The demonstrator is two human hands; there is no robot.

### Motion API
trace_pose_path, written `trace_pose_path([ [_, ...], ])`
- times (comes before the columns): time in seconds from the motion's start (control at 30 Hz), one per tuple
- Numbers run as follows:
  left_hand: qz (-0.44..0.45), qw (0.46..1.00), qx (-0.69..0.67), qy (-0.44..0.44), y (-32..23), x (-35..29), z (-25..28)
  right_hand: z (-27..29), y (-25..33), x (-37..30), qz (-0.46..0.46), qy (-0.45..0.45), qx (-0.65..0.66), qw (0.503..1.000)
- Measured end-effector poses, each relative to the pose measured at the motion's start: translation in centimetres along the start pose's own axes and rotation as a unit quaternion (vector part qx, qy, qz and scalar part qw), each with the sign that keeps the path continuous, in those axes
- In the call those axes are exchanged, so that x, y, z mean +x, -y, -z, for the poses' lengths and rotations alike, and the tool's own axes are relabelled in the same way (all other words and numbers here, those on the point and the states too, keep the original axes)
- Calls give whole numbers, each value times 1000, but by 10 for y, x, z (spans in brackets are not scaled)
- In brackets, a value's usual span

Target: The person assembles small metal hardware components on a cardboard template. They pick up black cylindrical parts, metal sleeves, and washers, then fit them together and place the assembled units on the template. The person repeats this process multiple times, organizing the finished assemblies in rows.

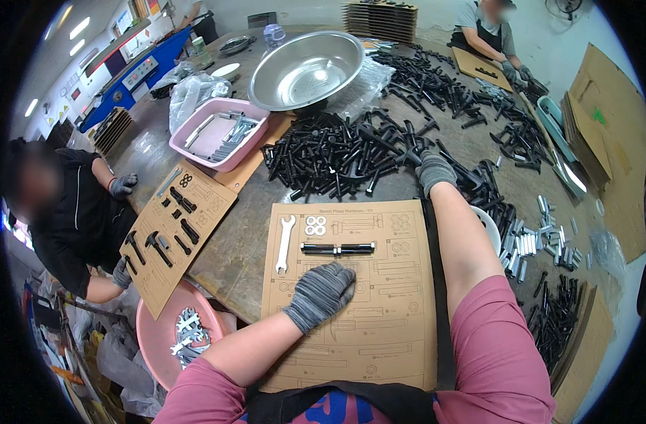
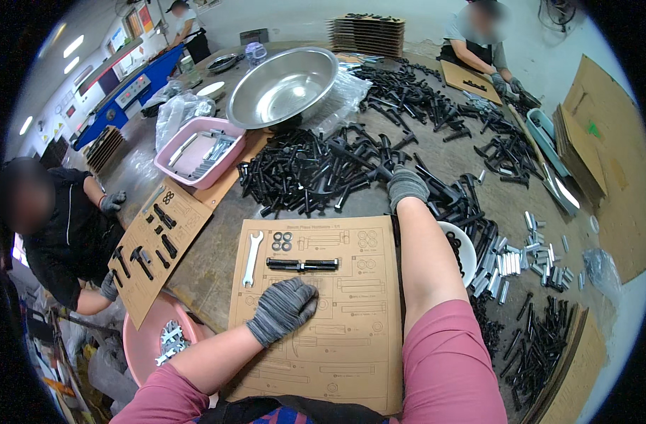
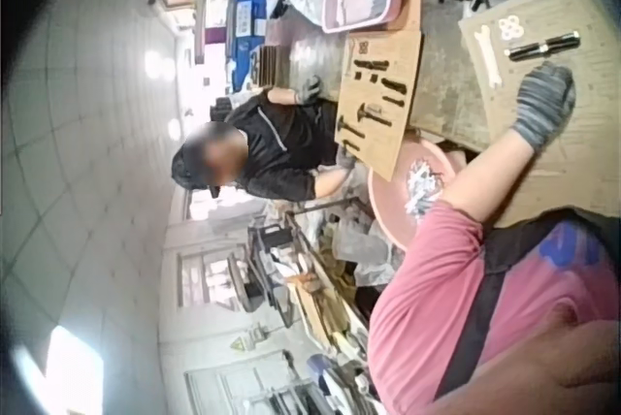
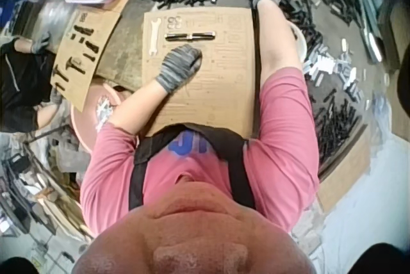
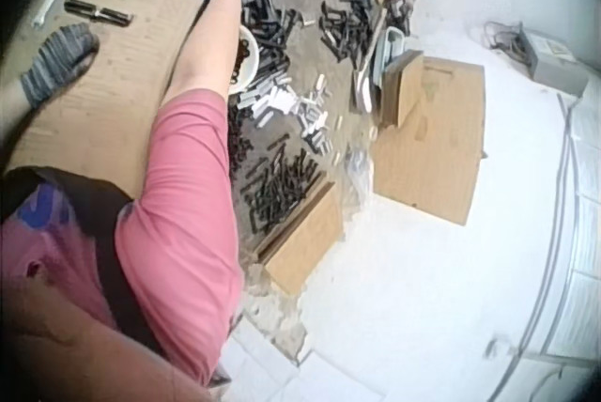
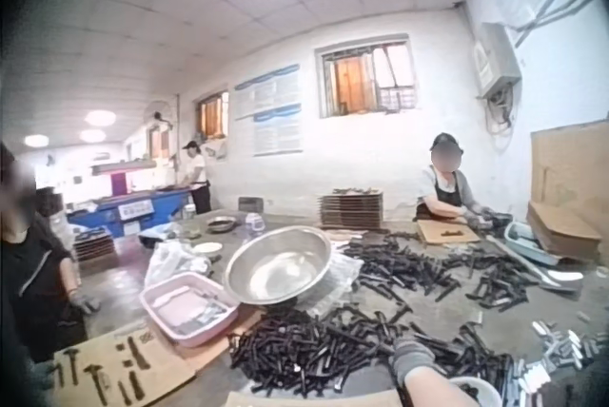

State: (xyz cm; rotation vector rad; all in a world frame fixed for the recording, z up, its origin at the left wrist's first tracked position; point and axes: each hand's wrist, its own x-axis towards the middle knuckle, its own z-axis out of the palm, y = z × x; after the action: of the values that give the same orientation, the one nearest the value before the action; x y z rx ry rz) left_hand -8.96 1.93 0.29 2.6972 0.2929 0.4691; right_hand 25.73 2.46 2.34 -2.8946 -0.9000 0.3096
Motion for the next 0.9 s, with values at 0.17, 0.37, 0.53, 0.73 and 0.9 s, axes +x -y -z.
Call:
trace_pose_path([
  [0.17,-8,1000,-3,-7,2,-1,-1,-23,-34,43,30,-117,141,983],
  [0.37,13,1000,15,6,3,-5,1,22,-51,23,-83,-106,308,942],
  [0.53,15,999,38,22,3,-2,-2,61,-33,-110,54,-123,424,896],
  [0.73,103,957,-237,-132,23,-7,-3,29,-25,-235,266,-97,345,895],
  [0.9,151,896,-412,-74,11,-29,26,-29,-50,-284,372,-68,316,870],
])
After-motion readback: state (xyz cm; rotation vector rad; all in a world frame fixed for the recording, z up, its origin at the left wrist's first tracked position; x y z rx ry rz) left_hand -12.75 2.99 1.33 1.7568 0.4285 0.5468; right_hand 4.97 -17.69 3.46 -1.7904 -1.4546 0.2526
